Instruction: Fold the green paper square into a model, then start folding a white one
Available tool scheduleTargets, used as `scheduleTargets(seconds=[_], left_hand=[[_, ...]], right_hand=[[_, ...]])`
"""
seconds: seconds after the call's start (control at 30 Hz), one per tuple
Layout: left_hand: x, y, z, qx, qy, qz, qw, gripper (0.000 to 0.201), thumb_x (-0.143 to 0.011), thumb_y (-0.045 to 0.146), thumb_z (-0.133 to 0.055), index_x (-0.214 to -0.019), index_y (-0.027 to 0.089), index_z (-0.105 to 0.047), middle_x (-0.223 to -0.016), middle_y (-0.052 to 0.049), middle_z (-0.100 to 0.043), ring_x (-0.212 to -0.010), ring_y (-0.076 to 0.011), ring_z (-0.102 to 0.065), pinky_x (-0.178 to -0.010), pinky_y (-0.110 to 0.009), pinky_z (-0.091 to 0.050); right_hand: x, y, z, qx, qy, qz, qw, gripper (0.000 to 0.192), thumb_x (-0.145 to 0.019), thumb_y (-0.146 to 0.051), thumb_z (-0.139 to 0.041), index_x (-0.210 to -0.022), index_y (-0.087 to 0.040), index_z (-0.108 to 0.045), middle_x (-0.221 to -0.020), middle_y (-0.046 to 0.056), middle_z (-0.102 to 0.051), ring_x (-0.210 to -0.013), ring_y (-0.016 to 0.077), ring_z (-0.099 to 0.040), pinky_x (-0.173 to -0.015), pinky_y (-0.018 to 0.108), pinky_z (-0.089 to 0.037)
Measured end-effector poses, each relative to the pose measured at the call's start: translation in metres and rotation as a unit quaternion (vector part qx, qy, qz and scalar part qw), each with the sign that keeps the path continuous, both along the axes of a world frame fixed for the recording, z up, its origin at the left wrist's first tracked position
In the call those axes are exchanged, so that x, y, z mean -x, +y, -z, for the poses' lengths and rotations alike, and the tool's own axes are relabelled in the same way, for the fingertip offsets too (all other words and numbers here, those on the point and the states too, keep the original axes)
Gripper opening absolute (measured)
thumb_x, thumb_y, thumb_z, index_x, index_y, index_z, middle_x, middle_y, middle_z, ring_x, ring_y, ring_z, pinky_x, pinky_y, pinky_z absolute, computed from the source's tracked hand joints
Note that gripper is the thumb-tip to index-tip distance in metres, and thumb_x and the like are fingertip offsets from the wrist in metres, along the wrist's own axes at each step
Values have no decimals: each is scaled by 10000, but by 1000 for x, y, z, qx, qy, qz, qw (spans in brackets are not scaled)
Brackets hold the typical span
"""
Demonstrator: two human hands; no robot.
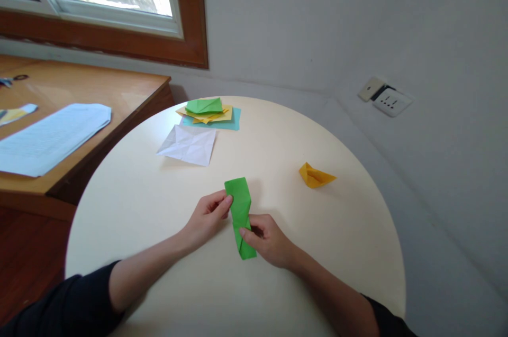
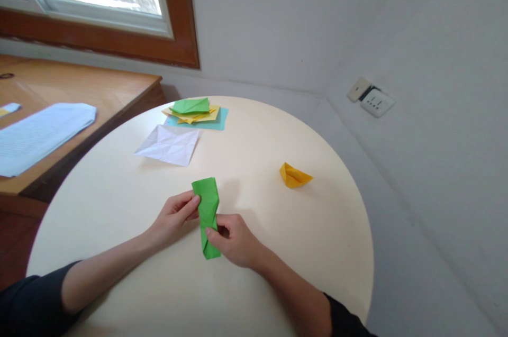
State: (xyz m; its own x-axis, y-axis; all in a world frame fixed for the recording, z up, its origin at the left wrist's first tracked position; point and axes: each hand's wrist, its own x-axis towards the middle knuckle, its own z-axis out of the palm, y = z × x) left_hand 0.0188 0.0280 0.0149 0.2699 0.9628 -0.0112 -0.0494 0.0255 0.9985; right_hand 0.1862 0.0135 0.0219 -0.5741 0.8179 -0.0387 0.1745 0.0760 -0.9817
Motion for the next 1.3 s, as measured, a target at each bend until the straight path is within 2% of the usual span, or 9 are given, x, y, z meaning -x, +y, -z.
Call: scheduleTargets(seconds=[0.17, 0.33, 0.57, 0.77, 0.97, 1.17, 1.3], left_hand=[[-1, -1, -1, 1, -28, -10, 1000, 393, -807, 499, -510, -630, 150, -472, -567, 50, -336, -531, -80, -303, -506, -221, -267], [1, 3, -2, 7, -87, -57, 995, 384, -792, 462, -558, -593, 164, -419, -517, 67, -318, -499, -73, -293, -496, -218, -250], [2, 4, -1, 5, -96, -64, 993, 371, -788, 439, -578, -583, 159, -447, -501, 67, -334, -492, -71, -290, -498, -227, -235], [2, 6, -10, 16, -126, -97, 987, 298, -756, 436, -616, -671, 168, -519, -478, 76, -353, -479, -73, -315, -505, -224, -252], [3, 8, -12, 20, -140, -103, 985, 310, -742, 405, -646, -625, 163, -492, -487, 68, -401, -498, -73, -343, -529, -224, -280], [1, 8, -17, 44, -201, -105, 973, 293, -728, 365, -675, -618, 153, -506, -490, 65, -406, -504, -67, -356, -540, -213, -305], [4, 12, -20, 62, -244, -121, 960, 242, -726, 345, -682, -676, 152, -546, -516, 57, -440, -505, -63, -384, -543, -201, -327]], right_hand=[[-1, 0, 0, 7, -2, -1, 1000, 309, -788, -377, -465, -564, -204, -342, -544, -55, -288, -491, 78, -263, -443, 221, -220], [-1, 1, 1, 15, -9, -5, 1000, 307, -775, -364, -485, -560, -202, -337, -538, -62, -280, -485, 71, -259, -438, 213, -214], [-2, 2, 3, 18, -9, -5, 1000, 283, -773, -334, -481, -569, -196, -341, -540, -64, -285, -487, 66, -265, -436, 201, -221], [-2, 0, 3, 12, -12, -9, 1000, 267, -765, -306, -477, -563, -196, -342, -537, -63, -284, -484, 65, -267, -437, 200, -222], [-2, 0, 2, 14, -11, -12, 1000, 277, -773, -317, -484, -566, -191, -349, -537, -61, -293, -485, 63, -275, -434, 197, -225], [-2, 1, 2, 24, -7, 8, 1000, 317, -779, -378, -502, -572, -194, -346, -548, -62, -290, -496, 67, -281, -441, 204, -230], [-1, 3, -1, -15, 4, 40, 999, 258, -763, -342, -534, -597, -185, -412, -566, -55, -364, -520, 74, -346, -481, 208, -301]])
